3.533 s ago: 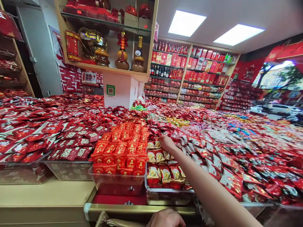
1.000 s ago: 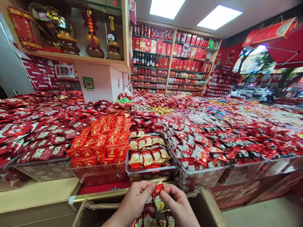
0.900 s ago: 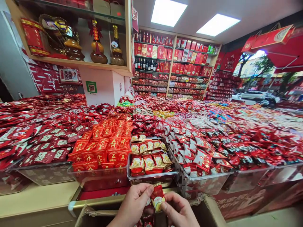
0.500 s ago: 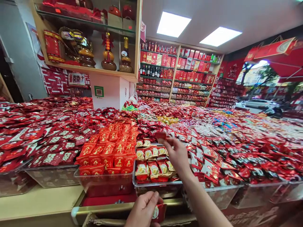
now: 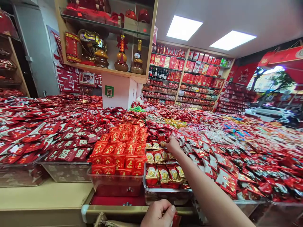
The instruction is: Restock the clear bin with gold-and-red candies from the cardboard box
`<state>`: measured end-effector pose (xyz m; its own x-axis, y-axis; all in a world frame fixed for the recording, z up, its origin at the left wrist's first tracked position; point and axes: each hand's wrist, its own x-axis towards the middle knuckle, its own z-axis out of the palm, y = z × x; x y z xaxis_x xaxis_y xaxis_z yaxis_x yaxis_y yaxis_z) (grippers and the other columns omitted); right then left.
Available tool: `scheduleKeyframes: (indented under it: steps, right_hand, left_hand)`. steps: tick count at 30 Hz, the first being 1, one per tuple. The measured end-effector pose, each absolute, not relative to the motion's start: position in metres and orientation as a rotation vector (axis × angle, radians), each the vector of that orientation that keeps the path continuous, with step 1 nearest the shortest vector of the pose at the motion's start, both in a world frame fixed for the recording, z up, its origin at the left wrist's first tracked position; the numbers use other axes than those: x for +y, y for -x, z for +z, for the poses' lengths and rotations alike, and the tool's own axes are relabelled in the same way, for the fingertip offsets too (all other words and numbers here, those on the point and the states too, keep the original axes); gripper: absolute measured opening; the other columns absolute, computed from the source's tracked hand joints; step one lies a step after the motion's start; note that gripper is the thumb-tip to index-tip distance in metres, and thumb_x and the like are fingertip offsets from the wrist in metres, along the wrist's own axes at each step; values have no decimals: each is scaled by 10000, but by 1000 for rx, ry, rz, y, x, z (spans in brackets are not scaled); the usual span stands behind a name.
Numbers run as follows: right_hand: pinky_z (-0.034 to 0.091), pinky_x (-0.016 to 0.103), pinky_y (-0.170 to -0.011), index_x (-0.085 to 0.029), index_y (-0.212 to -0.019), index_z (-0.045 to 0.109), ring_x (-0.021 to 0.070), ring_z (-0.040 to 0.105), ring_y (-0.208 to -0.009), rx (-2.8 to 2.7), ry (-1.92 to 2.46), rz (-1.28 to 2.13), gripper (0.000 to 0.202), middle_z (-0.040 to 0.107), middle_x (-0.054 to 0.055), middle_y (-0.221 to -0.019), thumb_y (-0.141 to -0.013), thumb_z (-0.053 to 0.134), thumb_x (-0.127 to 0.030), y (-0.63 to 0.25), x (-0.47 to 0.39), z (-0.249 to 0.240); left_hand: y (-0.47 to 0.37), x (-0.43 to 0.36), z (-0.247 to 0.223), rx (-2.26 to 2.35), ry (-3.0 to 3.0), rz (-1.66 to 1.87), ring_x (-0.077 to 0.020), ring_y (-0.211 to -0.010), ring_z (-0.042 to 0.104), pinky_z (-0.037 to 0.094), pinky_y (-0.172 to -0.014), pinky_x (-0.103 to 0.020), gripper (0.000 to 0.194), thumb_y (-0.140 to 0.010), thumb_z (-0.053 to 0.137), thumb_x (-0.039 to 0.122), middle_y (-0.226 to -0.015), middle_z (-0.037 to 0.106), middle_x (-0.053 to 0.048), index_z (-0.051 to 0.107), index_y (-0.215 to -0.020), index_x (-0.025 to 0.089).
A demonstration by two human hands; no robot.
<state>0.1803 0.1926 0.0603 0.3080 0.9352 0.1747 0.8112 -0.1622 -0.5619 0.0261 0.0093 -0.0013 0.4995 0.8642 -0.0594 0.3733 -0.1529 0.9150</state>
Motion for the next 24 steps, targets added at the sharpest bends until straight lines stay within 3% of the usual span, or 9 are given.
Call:
scheduleKeyframes:
  steps: [5,12,17,24]
  right_hand:
    - [384,257,-633,-147,-922,530,211,576,-842,-1537,2042,243,251,635,111,-921,-680,546,-211,-181,192,59]
    - [389,243,-580,-150,-850,539,174,581,-751,-1603,2073,276,191,639,84,-854,-672,574,-209,-181,190,62]
    - [435,260,-573,-119,-726,565,119,557,-619,-1686,2189,336,156,611,32,-708,-748,570,-273,-183,192,66]
    - [471,261,-603,-125,-789,574,115,566,-690,-1731,2323,378,131,604,28,-806,-782,548,-253,-182,190,79]
  left_hand:
    - [-27,6,1,1027,-1683,612,-124,-538,450,355,-541,-223,319,-772,421,406,-519,451,39,576,-654,153]
    - [-29,5,0,1013,-1622,622,-117,-500,467,394,-521,-229,291,-754,462,412,-499,452,45,575,-670,156]
    - [-27,6,-2,994,-1644,635,-122,-528,484,411,-545,-233,304,-753,467,415,-516,483,33,587,-674,148]
    - [-28,5,3,1012,-1681,585,-132,-520,499,413,-535,-248,323,-755,433,410,-542,502,14,595,-701,136]
